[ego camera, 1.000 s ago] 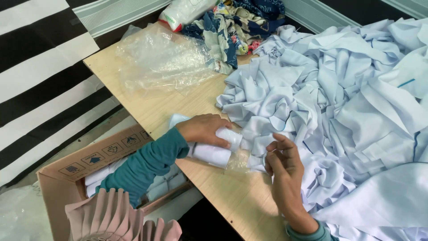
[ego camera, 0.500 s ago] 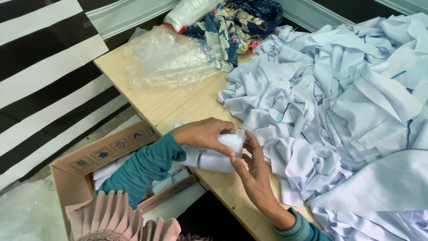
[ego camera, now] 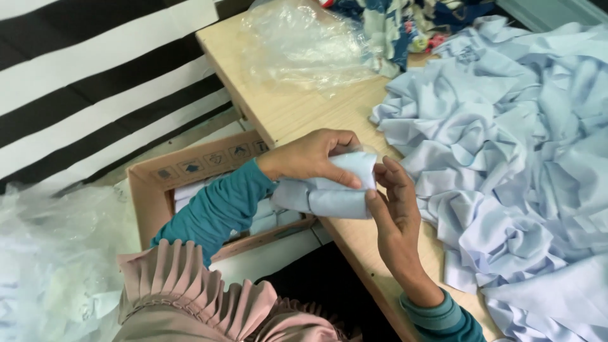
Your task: Folding white fabric pieces into a specific shape, rolling them, and placing them into individual plastic bags.
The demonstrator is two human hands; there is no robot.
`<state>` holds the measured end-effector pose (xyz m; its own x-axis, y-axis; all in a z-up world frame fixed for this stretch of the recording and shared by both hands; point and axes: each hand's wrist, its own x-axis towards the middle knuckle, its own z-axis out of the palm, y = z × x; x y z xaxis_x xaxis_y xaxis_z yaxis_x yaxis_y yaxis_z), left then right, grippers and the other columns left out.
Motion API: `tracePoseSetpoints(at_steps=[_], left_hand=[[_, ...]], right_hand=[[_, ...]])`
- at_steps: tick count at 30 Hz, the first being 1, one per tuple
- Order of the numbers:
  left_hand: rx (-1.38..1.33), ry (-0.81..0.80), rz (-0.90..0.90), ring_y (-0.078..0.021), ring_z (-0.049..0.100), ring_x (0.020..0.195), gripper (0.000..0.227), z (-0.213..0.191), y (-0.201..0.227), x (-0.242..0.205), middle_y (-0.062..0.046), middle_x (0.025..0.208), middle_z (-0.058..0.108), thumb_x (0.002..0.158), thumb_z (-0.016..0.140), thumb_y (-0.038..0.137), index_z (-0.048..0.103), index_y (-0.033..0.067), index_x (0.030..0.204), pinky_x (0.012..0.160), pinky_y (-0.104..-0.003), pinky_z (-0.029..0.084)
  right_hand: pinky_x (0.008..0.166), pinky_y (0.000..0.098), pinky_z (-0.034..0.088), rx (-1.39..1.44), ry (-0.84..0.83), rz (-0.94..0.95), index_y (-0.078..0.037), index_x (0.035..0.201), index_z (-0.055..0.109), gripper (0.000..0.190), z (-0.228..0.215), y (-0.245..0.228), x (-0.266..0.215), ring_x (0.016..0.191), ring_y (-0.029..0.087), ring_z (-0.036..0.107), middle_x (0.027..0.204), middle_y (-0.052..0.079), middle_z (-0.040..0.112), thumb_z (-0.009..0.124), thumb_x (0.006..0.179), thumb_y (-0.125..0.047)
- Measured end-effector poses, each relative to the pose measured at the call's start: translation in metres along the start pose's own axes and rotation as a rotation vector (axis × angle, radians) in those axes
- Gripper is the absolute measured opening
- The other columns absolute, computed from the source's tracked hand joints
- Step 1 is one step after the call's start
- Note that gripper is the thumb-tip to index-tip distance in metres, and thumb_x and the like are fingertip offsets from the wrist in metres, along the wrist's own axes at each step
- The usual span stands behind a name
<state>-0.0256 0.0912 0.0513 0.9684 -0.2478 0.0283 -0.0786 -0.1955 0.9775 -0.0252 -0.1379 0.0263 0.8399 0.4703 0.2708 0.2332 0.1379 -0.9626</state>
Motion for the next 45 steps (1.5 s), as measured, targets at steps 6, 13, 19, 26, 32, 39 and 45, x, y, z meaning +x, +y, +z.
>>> tracePoseSetpoints(at_steps=[6,13,19,26,32,39,45], left_hand=[[0.012,0.258,-0.060,-0.0160,0.069,0.095,0.052,-0.036,-0.016,-0.046,-0.010,0.104,0.079,0.076,0.092,0.038,0.066,0.0109,0.110,0.083,-0.036,0.059],[-0.195,0.626,-0.283,-0.0185,0.068,0.105,0.073,-0.067,-0.087,-0.109,-0.008,0.116,0.073,0.073,0.094,0.047,0.056,0.0163,0.127,0.089,-0.036,0.058],[-0.191,0.595,-0.468,-0.0276,0.068,0.113,0.074,-0.080,-0.151,-0.147,-0.017,0.122,0.070,0.075,0.092,0.044,0.055,0.0164,0.133,0.096,-0.041,0.056],[-0.167,0.397,-0.676,-0.0342,0.059,0.129,0.083,-0.052,-0.276,-0.137,-0.025,0.133,0.062,0.069,0.096,0.049,0.058,0.0105,0.132,0.112,-0.042,0.047],[-0.007,0.145,-0.723,-0.0445,0.049,0.139,0.087,-0.018,-0.343,-0.122,-0.030,0.144,0.053,0.076,0.089,0.055,0.053,0.0042,0.137,0.116,-0.051,0.043],[0.808,-0.026,-0.811,-0.0379,0.052,0.136,0.072,0.029,-0.389,-0.089,-0.016,0.142,0.054,0.088,0.075,0.050,0.047,0.0117,0.142,0.111,-0.054,0.041],[0.707,-0.117,-0.579,-0.0352,0.061,0.125,0.062,0.007,-0.266,-0.092,-0.013,0.144,0.059,0.093,0.059,0.040,0.046,0.0171,0.150,0.092,-0.049,0.053]], right_hand=[[0.114,0.0480,0.044,-0.238,-0.111,-0.063,-0.002,0.146,0.051,0.040,0.061,-0.003,0.024,0.130,0.029,0.054,0.140,0.015,0.054,0.051,0.109,-0.017],[0.114,0.0551,0.042,-0.244,-0.282,0.218,-0.008,0.149,0.051,0.050,0.135,0.008,0.054,0.134,0.037,0.055,0.139,0.021,0.055,0.046,0.108,-0.036],[0.111,0.0553,0.046,-0.548,-0.558,0.292,-0.006,0.150,0.050,0.046,0.172,0.071,0.056,0.134,0.044,0.054,0.142,0.028,0.058,0.046,0.107,-0.020],[0.114,0.0498,0.047,-0.807,-0.728,0.560,-0.017,0.157,0.043,0.053,0.158,0.251,0.027,0.138,0.032,0.054,0.152,0.019,0.053,0.047,0.104,-0.021],[0.111,0.0503,0.048,-0.795,-0.864,0.640,-0.009,0.154,0.049,0.053,0.139,0.249,0.012,0.138,0.039,0.053,0.147,0.027,0.056,0.050,0.101,-0.016],[0.101,0.0508,0.055,-0.735,-0.776,0.385,-0.011,0.144,0.061,0.045,0.143,0.172,0.004,0.127,0.042,0.060,0.132,0.026,0.066,0.056,0.099,-0.010],[0.111,0.0506,0.046,-0.422,-0.712,0.405,-0.013,0.149,0.048,0.046,0.100,0.029,-0.010,0.136,0.036,0.051,0.150,0.016,0.052,0.050,0.104,-0.023]])
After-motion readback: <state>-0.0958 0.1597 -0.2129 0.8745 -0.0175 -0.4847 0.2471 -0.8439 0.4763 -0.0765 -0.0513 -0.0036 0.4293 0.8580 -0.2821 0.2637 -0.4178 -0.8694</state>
